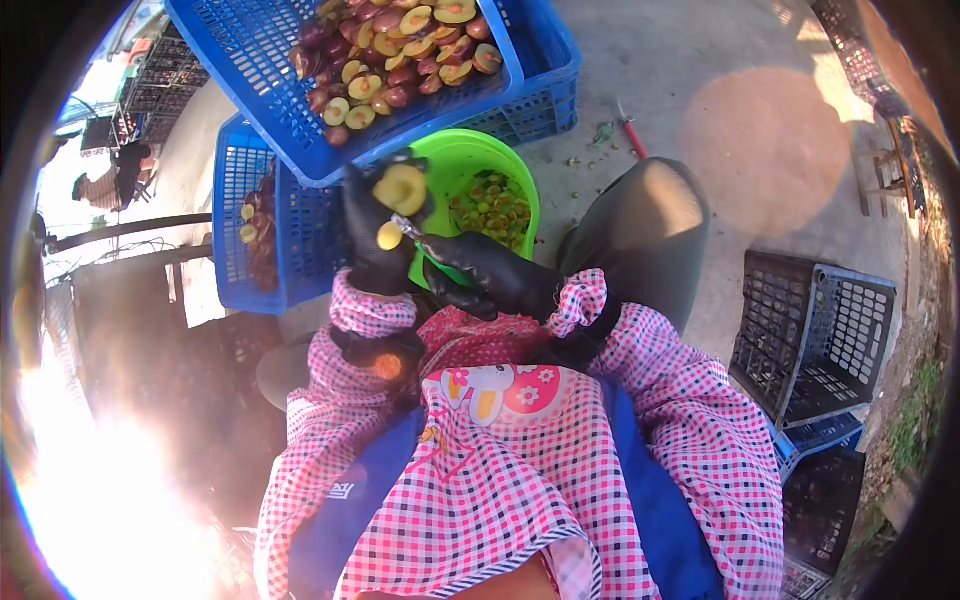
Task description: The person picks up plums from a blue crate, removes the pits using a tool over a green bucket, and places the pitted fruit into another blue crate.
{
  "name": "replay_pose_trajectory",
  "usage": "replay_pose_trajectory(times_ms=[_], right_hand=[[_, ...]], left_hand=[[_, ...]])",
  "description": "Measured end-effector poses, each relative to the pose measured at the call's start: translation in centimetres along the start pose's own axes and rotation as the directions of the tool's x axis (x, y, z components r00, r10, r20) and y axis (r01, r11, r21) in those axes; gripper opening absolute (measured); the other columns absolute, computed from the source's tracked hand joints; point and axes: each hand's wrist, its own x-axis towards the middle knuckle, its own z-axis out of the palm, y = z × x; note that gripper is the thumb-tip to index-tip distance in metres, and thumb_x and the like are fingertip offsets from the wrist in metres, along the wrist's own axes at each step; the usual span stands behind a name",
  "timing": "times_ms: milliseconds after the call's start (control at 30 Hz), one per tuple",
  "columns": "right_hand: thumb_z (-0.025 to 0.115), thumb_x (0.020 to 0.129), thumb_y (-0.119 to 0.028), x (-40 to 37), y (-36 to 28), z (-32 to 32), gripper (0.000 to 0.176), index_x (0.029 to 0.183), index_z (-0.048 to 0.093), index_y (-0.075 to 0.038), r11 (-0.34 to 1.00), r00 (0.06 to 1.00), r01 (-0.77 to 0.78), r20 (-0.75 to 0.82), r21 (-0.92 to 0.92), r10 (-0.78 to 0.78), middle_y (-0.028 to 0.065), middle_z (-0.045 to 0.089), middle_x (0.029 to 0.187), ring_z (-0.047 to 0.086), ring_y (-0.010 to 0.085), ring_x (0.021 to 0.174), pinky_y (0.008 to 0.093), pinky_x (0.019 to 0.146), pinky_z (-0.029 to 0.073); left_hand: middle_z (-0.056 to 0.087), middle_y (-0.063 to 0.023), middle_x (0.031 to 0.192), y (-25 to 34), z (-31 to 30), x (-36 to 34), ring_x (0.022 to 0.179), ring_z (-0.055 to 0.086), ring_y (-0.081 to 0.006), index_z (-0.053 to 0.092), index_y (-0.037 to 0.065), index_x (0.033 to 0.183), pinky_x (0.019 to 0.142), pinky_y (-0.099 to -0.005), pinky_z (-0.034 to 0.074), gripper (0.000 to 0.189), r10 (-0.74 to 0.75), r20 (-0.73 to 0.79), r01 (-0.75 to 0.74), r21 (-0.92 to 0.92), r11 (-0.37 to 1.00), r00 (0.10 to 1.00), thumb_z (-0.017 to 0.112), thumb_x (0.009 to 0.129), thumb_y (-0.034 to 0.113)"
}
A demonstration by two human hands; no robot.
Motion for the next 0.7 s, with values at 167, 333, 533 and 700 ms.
replay_pose_trajectory(times_ms=[167, 333, 533, 700], right_hand=[[0.047, 0.096, -0.055, 0.9, 0.8, -1.7, 0.056, 0.084, 0.062, -0.002, 0.967, 0.953, -0.024, -0.298, -0.252, -0.054, 0.0032, 0.048, 0.053, 0.041, 0.0115, 0.036, 0.0265, 0.038, 0.032], [0.051, 0.093, -0.054, 1.6, -0.5, -0.7, 0.057, 0.09, 0.065, 0.0, 0.891, 0.906, -0.128, -0.417, -0.436, -0.074, 0.006, 0.052, 0.056, 0.047, 0.0141, 0.039, 0.0289, 0.04, 0.037], [0.054, 0.091, -0.051, 0.9, -1.2, -0.6, 0.052, 0.091, 0.066, 0.0, 0.939, 0.88, -0.172, -0.474, -0.298, 0.011, 0.0064, 0.054, 0.059, 0.048, 0.0137, 0.042, 0.0295, 0.042, 0.039], [0.049, 0.098, -0.045, 0.5, -1.8, -0.3, 0.048, 0.094, 0.062, 0.001, 0.936, 0.877, -0.153, -0.48, -0.316, -0.018, 0.0023, 0.05, 0.058, 0.046, 0.0098, 0.044, 0.0256, 0.043, 0.037]], left_hand=[[0.066, -0.0123, 0.102, 12.2, -7.6, 0.9, 0.093, 0.065, -0.0242, 0.06, -0.001, 0.11, 0.081, -0.037, 0.053, 0.051, 0.773, -0.07, -0.247, 0.926, 0.285, 0.63, 0.056, 0.092, 0.047], [0.068, -0.0153, 0.103, 13.9, -10.3, 7.5, 0.084, 0.068, -0.0311, 0.065, 0.005, 0.114, 0.076, -0.0392, 0.054, 0.043, 0.732, 0.415, -0.179, 0.907, -0.382, 0.541, 0.061, 0.091, 0.041], [0.067, -0.0202, 0.105, 4.3, -1.2, 18.7, 0.093, 0.068, -0.0353, 0.058, 0.015, 0.126, 0.075, -0.0469, 0.054, 0.04, -0.18, 0.419, -0.405, 0.545, -0.734, 0.89, 0.058, 0.088, 0.024], [0.068, -0.0183, 0.101, 1.2, -3.4, 26.3, 0.091, 0.068, -0.0353, 0.06, 0.021, 0.125, 0.071, -0.0475, 0.054, 0.038, -0.27, 0.501, -0.497, 0.4, -0.77, 0.822, 0.058, 0.087, 0.019]])
